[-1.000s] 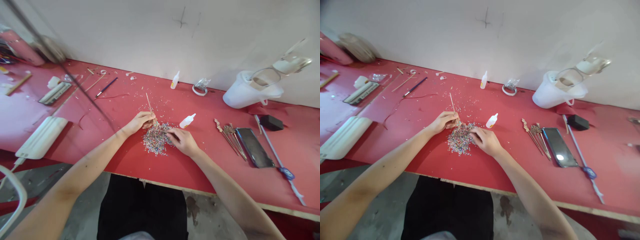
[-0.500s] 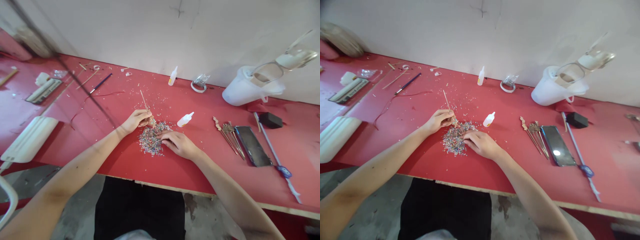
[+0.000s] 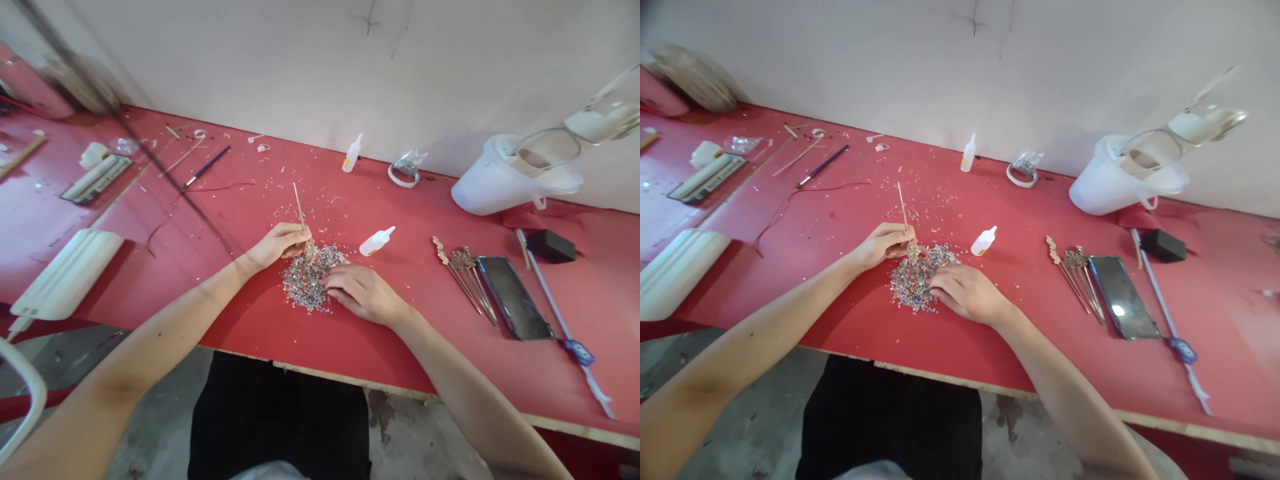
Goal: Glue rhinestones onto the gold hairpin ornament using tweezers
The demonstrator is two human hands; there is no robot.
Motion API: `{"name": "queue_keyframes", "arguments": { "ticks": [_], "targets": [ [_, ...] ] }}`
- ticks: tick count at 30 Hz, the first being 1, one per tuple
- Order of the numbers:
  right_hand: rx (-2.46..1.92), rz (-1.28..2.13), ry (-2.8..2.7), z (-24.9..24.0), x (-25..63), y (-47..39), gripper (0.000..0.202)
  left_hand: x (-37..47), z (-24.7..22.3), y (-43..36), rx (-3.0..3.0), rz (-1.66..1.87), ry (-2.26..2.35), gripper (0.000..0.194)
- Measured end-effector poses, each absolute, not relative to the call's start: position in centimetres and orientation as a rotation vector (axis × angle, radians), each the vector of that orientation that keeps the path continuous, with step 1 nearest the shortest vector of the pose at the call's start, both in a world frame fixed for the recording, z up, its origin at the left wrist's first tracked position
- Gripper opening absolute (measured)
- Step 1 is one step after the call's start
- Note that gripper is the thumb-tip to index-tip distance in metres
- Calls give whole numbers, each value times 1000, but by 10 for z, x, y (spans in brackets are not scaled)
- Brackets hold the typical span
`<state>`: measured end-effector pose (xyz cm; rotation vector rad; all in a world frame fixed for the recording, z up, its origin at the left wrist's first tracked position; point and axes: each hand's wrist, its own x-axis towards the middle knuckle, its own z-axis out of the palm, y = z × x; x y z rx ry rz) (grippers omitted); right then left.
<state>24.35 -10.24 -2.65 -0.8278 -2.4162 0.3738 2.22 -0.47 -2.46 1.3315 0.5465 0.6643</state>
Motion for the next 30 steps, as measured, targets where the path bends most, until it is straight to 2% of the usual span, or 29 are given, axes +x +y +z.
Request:
{"name": "queue_keyframes", "arguments": {
  "ticks": [4,9,21,26,30],
  "targets": [
    [-806,449,-2394,-28,247,-105,12,22,-22,-10,1363,571,470,30],
    [-1068,289,-2247,-29,261,-104,12,20,-18,-12,1417,433,435,30],
    [-1655,162,-2152,-43,259,-100,25,17,-15,-6,1397,540,533,28],
    [-1603,79,-2196,-42,253,-99,27,21,-17,-5,1383,675,591,26],
    [-1367,110,-2380,-37,245,-103,27,24,-18,-3,1358,764,595,28]
  ]
}}
